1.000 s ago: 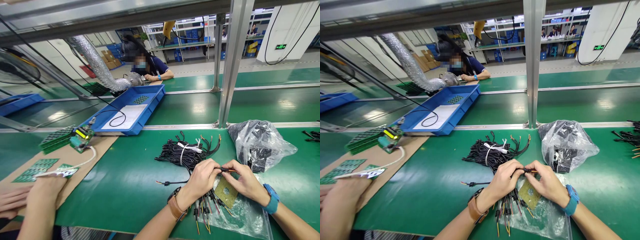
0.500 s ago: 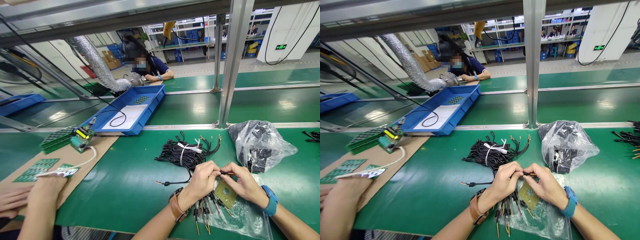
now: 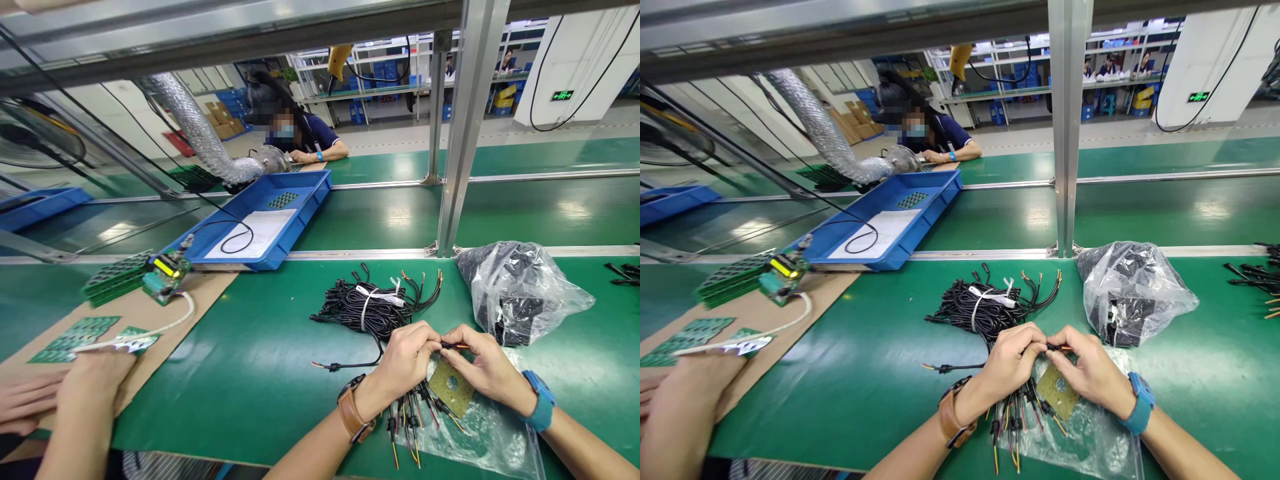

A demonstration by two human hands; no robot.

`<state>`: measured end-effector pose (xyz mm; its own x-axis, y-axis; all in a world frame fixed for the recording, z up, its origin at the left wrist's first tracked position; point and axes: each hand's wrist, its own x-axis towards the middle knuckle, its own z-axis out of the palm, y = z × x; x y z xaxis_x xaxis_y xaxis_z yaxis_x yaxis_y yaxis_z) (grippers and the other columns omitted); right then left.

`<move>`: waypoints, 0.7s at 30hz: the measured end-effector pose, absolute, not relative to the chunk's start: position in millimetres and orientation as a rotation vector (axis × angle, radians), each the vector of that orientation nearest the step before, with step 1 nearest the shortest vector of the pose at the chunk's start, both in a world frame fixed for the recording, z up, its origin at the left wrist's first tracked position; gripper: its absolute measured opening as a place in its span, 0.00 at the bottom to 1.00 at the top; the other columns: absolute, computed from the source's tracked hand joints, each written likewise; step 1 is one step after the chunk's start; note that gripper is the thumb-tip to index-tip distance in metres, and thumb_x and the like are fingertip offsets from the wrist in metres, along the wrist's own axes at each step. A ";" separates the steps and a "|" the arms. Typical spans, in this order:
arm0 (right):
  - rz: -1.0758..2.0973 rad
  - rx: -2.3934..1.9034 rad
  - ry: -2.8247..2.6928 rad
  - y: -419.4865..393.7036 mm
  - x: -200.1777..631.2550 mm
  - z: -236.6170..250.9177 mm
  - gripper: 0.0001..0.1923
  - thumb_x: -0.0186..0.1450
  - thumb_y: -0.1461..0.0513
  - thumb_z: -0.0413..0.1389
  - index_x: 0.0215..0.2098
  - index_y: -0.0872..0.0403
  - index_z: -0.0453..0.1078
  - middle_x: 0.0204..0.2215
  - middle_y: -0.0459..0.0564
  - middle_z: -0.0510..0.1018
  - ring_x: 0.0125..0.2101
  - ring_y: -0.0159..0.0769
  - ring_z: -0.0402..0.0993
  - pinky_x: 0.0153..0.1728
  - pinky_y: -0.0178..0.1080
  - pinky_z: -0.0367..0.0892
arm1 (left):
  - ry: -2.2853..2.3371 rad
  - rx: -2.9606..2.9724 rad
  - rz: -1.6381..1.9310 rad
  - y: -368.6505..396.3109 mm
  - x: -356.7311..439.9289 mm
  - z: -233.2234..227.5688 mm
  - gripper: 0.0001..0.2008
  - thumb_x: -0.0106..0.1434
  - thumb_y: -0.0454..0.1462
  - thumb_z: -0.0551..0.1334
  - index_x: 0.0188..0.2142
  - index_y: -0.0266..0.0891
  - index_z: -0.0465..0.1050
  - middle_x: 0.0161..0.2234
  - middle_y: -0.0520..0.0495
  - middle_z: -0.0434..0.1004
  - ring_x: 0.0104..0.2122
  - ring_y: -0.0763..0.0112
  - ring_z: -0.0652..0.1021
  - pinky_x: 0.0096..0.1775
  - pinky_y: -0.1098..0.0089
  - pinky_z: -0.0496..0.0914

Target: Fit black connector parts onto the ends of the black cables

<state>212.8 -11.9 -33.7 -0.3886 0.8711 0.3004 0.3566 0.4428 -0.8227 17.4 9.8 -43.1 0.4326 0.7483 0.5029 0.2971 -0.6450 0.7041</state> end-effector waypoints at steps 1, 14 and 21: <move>0.867 -1.031 -1.966 -11.5 215.3 -29.9 0.08 0.73 0.57 0.54 0.42 0.52 0.73 0.34 0.50 0.82 0.33 0.37 0.79 0.36 0.36 0.75 | 0.869 2.178 1.125 10.2 16.7 -40.2 0.09 0.70 0.30 0.56 0.33 0.38 0.70 0.29 0.47 0.76 0.29 0.70 0.75 0.32 0.71 0.67; -0.129 -1.632 -2.219 22.4 311.4 -18.1 0.13 0.72 0.59 0.50 0.35 0.53 0.73 0.33 0.54 0.79 0.30 0.44 0.77 0.29 0.42 0.67 | 0.895 2.587 1.021 15.0 6.1 -22.4 0.14 0.70 0.32 0.54 0.27 0.39 0.69 0.23 0.48 0.73 0.24 0.70 0.72 0.29 0.68 0.66; -0.199 -1.870 -2.342 25.6 291.0 -38.3 0.09 0.72 0.65 0.51 0.34 0.53 0.70 0.32 0.51 0.76 0.31 0.42 0.78 0.28 0.39 0.65 | 1.395 2.849 0.511 26.7 44.0 -22.5 0.06 0.66 0.29 0.61 0.42 0.34 0.70 0.41 0.38 0.76 0.43 0.56 0.76 0.42 0.60 0.71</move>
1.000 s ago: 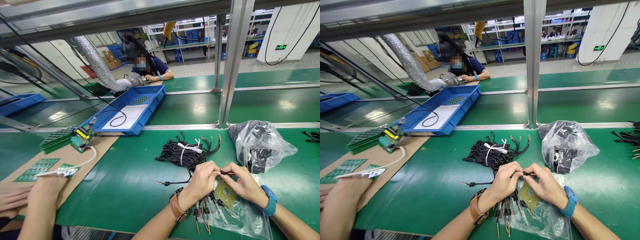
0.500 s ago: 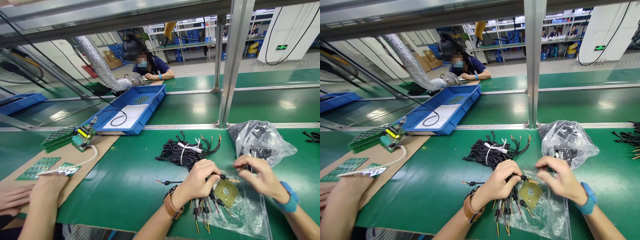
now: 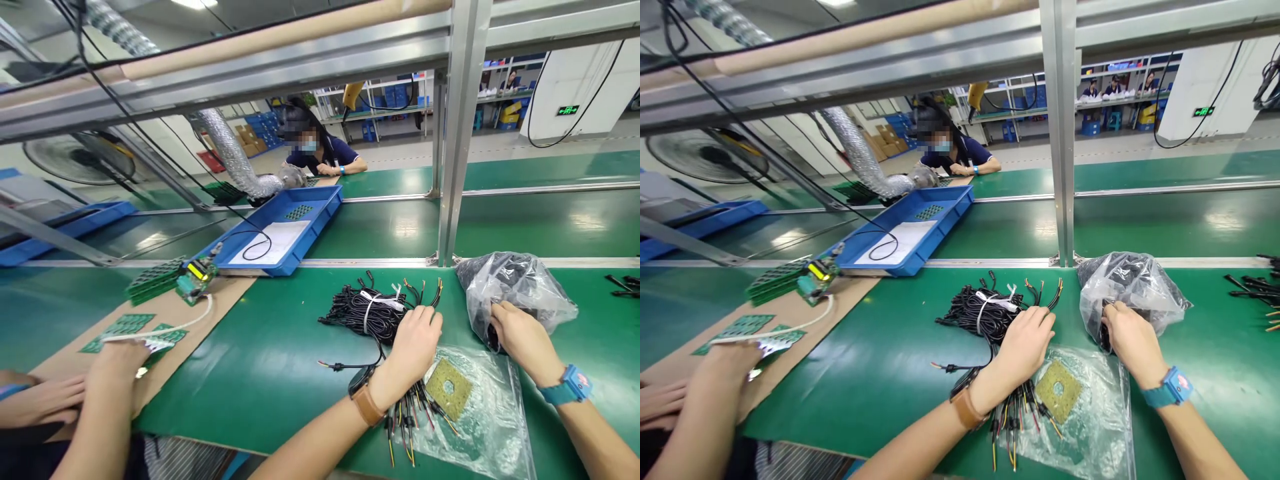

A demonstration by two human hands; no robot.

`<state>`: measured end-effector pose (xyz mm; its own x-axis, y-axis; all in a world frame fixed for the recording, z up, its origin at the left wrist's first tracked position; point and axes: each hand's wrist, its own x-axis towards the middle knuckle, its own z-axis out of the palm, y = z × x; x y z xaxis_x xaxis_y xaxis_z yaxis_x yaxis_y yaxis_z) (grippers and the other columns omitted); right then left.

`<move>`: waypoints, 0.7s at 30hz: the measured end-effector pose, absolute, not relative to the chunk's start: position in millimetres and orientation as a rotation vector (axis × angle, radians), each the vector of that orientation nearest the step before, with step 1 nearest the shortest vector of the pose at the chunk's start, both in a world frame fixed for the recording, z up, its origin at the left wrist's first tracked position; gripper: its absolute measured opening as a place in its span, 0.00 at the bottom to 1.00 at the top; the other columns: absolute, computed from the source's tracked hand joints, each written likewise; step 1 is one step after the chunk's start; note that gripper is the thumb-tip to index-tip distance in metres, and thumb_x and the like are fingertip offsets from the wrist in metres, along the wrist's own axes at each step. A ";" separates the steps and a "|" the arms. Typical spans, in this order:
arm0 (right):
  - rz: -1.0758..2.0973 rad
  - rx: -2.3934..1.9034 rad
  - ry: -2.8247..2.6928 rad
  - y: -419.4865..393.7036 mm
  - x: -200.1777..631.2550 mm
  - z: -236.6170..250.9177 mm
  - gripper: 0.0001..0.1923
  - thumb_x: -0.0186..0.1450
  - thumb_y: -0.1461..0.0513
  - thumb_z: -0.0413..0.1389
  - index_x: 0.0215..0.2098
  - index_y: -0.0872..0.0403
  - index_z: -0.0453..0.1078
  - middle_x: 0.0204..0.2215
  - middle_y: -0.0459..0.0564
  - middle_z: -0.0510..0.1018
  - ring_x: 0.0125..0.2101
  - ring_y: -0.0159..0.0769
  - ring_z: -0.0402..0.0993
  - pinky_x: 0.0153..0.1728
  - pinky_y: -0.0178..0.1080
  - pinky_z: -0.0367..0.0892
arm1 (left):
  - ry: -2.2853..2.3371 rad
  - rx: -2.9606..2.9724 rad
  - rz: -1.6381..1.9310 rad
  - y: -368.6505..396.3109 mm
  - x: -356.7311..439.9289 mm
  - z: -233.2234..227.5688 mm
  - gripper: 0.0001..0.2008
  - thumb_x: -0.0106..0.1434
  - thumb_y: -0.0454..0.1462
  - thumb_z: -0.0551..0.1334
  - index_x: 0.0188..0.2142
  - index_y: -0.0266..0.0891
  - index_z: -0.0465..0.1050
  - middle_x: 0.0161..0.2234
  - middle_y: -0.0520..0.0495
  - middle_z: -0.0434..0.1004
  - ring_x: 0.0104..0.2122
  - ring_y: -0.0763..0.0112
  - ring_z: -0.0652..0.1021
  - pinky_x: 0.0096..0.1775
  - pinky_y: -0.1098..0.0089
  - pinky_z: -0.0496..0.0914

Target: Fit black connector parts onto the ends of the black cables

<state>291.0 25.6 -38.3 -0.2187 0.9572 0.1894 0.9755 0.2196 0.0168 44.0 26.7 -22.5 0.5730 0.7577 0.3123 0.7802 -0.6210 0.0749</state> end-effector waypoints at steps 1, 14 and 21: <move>-0.175 -1.882 -2.340 25.6 291.1 -37.3 0.09 0.72 0.65 0.51 0.35 0.53 0.70 0.33 0.51 0.76 0.32 0.42 0.78 0.29 0.39 0.65 | -1.371 -2.695 -0.355 31.8 49.3 -22.7 0.07 0.65 0.27 0.61 0.42 0.34 0.70 0.41 0.39 0.75 0.42 0.56 0.76 0.42 0.60 0.71; 0.168 -1.837 -2.321 25.6 289.7 -25.7 0.06 0.71 0.61 0.54 0.40 0.53 0.73 0.39 0.52 0.81 0.41 0.44 0.79 0.37 0.39 0.66 | -1.264 -3.004 -0.289 32.1 48.2 -5.9 0.08 0.68 0.29 0.55 0.44 0.36 0.68 0.40 0.45 0.74 0.38 0.64 0.77 0.40 0.67 0.70; 0.170 -1.948 -2.231 23.5 283.0 -23.8 0.04 0.71 0.62 0.53 0.40 0.53 0.70 0.39 0.53 0.82 0.41 0.45 0.80 0.36 0.38 0.64 | -0.978 -3.459 -0.421 11.4 16.7 -5.5 0.02 0.71 0.34 0.58 0.41 0.39 0.69 0.36 0.49 0.76 0.36 0.67 0.75 0.41 0.69 0.68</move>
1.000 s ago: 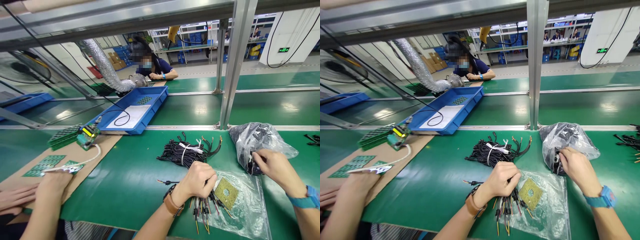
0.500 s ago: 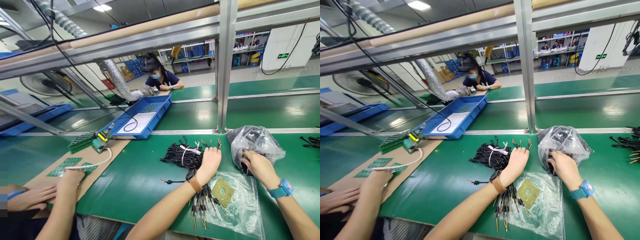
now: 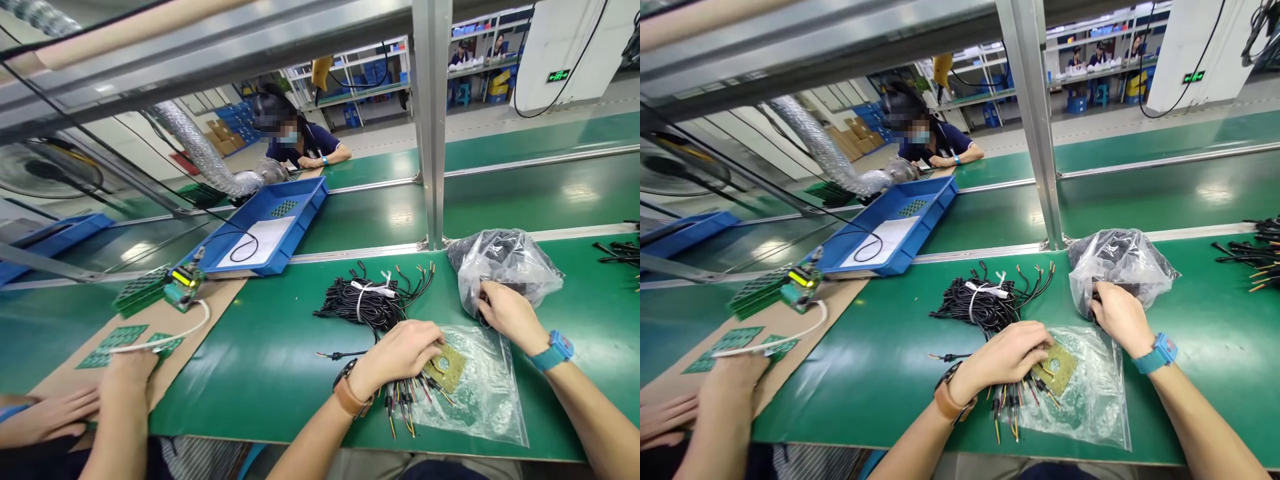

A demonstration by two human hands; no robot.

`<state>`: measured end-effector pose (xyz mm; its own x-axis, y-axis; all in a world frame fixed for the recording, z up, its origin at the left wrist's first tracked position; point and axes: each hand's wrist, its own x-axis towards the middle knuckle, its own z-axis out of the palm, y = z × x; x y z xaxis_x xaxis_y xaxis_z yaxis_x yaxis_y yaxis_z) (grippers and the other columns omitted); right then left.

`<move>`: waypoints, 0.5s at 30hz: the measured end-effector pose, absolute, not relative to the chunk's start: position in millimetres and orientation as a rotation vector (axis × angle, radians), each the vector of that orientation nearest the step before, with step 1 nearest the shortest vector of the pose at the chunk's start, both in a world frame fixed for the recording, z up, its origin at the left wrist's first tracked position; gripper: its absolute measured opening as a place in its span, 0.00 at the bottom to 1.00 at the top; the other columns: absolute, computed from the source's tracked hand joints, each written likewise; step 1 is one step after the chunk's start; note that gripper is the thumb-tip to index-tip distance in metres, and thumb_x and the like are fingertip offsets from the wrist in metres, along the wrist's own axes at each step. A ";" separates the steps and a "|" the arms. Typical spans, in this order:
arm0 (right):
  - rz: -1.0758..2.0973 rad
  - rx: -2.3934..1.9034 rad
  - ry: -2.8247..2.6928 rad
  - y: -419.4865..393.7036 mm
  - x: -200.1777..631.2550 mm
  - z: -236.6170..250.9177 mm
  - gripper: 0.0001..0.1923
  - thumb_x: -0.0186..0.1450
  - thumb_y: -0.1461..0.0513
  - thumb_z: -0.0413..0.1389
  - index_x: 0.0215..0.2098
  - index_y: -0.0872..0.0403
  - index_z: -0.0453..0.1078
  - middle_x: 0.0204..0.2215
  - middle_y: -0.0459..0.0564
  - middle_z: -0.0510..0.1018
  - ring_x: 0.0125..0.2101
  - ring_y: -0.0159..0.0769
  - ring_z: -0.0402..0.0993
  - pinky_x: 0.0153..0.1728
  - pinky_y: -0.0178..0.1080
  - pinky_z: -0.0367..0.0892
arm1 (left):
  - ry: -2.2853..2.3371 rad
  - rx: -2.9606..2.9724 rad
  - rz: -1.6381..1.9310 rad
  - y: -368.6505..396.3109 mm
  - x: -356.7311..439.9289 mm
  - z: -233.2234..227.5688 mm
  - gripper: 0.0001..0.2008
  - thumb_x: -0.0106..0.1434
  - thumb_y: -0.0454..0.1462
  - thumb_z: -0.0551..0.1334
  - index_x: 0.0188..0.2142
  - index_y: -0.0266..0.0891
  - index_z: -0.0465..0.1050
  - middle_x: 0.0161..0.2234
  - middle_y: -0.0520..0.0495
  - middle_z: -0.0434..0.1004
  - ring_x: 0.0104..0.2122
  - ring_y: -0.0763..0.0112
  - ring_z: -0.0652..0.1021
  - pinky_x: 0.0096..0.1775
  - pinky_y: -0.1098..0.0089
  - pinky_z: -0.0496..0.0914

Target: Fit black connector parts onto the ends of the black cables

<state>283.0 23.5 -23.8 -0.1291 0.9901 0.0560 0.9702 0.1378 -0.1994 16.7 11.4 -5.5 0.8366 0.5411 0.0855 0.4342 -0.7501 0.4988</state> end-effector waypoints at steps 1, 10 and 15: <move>0.175 -1.965 -2.222 22.8 282.8 -23.5 0.04 0.71 0.61 0.54 0.41 0.53 0.70 0.39 0.53 0.82 0.40 0.45 0.80 0.35 0.38 0.63 | 0.700 2.534 0.308 11.2 14.4 -6.8 0.02 0.70 0.33 0.59 0.42 0.38 0.69 0.37 0.48 0.76 0.38 0.66 0.75 0.43 0.68 0.69; 0.266 -2.000 -2.258 22.6 291.8 -26.2 0.05 0.71 0.62 0.51 0.38 0.52 0.68 0.37 0.52 0.80 0.38 0.44 0.78 0.34 0.39 0.62 | 0.582 2.500 0.299 15.7 1.6 -13.0 0.03 0.71 0.32 0.58 0.39 0.37 0.69 0.37 0.45 0.73 0.40 0.64 0.72 0.45 0.66 0.69; 0.398 -1.877 -2.296 23.9 302.6 -28.2 0.06 0.69 0.65 0.49 0.38 0.52 0.68 0.35 0.50 0.79 0.36 0.41 0.77 0.36 0.38 0.63 | 0.611 2.500 0.347 13.6 3.3 -18.2 0.08 0.73 0.31 0.55 0.37 0.38 0.69 0.36 0.46 0.73 0.38 0.66 0.72 0.43 0.67 0.69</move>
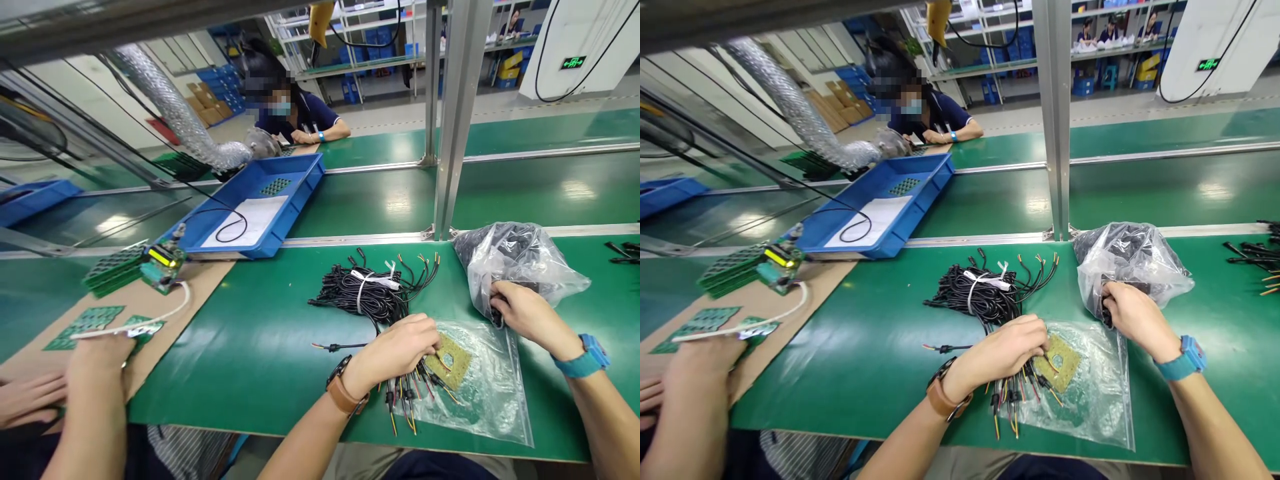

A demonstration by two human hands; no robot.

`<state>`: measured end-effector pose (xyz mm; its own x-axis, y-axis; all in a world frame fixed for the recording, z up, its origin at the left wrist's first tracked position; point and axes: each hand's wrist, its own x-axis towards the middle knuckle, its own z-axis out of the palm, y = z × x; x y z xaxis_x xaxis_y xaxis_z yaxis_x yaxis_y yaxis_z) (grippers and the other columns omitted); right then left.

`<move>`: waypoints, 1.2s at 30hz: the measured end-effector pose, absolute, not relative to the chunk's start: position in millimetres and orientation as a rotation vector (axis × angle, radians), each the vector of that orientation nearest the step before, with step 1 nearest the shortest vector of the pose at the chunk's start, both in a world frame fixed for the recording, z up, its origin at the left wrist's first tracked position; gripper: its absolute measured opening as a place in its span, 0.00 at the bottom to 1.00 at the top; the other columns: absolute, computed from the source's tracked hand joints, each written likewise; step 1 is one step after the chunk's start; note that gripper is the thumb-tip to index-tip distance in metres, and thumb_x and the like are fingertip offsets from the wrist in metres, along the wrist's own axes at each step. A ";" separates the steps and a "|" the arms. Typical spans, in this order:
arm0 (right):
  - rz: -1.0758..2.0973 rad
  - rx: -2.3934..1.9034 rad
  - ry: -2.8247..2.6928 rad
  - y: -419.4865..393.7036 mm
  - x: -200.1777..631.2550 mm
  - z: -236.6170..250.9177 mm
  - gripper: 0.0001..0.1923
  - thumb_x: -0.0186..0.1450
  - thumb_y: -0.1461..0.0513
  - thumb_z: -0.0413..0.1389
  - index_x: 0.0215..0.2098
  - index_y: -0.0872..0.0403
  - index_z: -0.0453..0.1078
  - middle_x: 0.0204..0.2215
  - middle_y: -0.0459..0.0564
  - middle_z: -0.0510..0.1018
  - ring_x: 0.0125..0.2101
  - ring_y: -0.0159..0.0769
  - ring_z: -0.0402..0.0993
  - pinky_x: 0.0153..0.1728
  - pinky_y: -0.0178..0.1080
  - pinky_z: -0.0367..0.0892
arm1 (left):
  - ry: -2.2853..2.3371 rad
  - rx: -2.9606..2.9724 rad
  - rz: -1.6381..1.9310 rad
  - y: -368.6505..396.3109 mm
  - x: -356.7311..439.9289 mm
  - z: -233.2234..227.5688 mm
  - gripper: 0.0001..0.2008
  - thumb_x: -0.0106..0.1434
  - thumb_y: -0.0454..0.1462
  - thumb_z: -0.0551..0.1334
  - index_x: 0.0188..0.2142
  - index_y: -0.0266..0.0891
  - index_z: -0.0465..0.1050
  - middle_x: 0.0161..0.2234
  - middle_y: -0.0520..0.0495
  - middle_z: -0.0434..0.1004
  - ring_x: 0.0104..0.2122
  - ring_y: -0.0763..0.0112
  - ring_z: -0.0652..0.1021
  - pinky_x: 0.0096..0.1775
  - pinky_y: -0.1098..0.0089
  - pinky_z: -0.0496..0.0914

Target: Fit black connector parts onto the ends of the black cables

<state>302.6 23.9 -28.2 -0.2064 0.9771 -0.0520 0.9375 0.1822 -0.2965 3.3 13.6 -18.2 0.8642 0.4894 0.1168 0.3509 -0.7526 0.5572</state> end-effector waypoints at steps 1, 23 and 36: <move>0.384 -1.877 -2.300 23.9 303.6 -28.7 0.06 0.69 0.65 0.49 0.37 0.52 0.68 0.34 0.50 0.79 0.35 0.41 0.76 0.36 0.38 0.63 | 0.623 2.485 0.384 13.1 4.7 -19.9 0.07 0.73 0.31 0.55 0.38 0.38 0.69 0.36 0.46 0.73 0.37 0.66 0.72 0.43 0.68 0.69; 0.313 -1.871 -2.347 18.3 295.7 -19.2 0.09 0.70 0.64 0.49 0.30 0.51 0.63 0.29 0.49 0.75 0.33 0.42 0.73 0.34 0.40 0.61 | 1.021 2.725 0.113 1.7 19.9 -26.1 0.09 0.65 0.25 0.55 0.33 0.37 0.70 0.34 0.45 0.74 0.34 0.63 0.73 0.38 0.63 0.69; 0.329 -1.682 -2.117 2.2 294.3 10.3 0.16 0.75 0.51 0.45 0.35 0.50 0.66 0.27 0.48 0.74 0.26 0.39 0.71 0.30 0.41 0.62 | 1.078 2.759 0.060 -0.5 24.6 -28.1 0.07 0.69 0.29 0.57 0.34 0.37 0.70 0.32 0.46 0.76 0.33 0.61 0.75 0.35 0.62 0.67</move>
<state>294.3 2.2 10.3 -0.1838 0.9677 0.1726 0.8697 0.2420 -0.4301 24.6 -0.5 -28.1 0.7367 0.6757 -0.0271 0.6684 -0.7216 0.1804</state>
